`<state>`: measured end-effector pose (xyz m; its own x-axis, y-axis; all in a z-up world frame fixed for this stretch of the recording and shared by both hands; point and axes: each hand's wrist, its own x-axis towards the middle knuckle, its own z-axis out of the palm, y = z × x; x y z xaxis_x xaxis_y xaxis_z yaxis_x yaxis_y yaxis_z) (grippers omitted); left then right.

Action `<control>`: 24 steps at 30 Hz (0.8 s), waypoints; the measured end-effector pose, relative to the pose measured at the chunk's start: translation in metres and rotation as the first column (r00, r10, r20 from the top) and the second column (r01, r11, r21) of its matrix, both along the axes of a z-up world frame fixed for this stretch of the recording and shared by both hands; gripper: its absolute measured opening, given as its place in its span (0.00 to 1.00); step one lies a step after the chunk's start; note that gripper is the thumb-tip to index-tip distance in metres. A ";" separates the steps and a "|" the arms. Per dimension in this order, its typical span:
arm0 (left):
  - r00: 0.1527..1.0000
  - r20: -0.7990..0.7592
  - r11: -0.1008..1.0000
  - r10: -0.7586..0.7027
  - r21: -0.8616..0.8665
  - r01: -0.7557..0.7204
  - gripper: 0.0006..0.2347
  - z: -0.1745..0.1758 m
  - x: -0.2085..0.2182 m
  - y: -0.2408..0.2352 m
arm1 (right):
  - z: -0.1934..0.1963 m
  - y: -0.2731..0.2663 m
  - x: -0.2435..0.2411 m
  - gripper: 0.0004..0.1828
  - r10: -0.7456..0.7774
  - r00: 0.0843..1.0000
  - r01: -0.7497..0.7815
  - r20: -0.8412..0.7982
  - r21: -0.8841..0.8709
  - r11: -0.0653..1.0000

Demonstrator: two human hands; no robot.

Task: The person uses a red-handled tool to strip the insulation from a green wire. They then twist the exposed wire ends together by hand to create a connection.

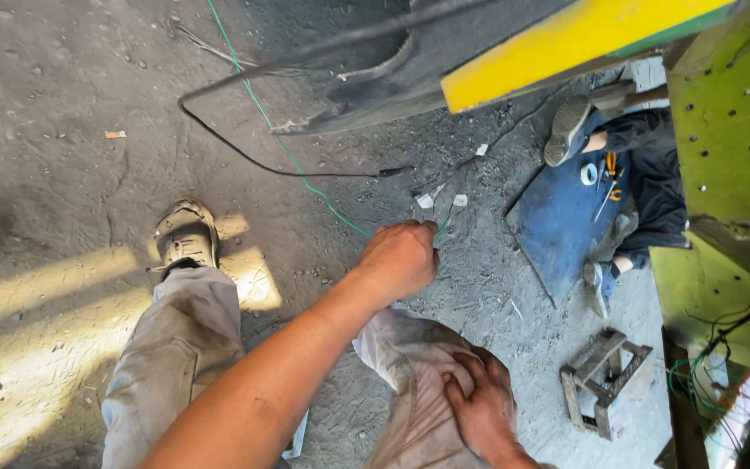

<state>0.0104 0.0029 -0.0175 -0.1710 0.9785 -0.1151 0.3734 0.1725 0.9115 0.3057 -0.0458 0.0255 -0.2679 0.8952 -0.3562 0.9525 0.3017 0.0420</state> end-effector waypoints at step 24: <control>0.999 -0.017 0.999 0.042 -0.027 -0.042 0.11 0.000 -0.015 0.015 | -0.018 0.002 0.022 0.22 -0.027 0.998 0.029 -0.059 0.036 0.999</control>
<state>-0.0042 0.0178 -0.0171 -0.2141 0.9670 -0.1385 0.3806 0.2131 0.8999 0.3281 -0.0435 0.0074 -0.2621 0.9149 -0.3072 0.9616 0.2744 -0.0032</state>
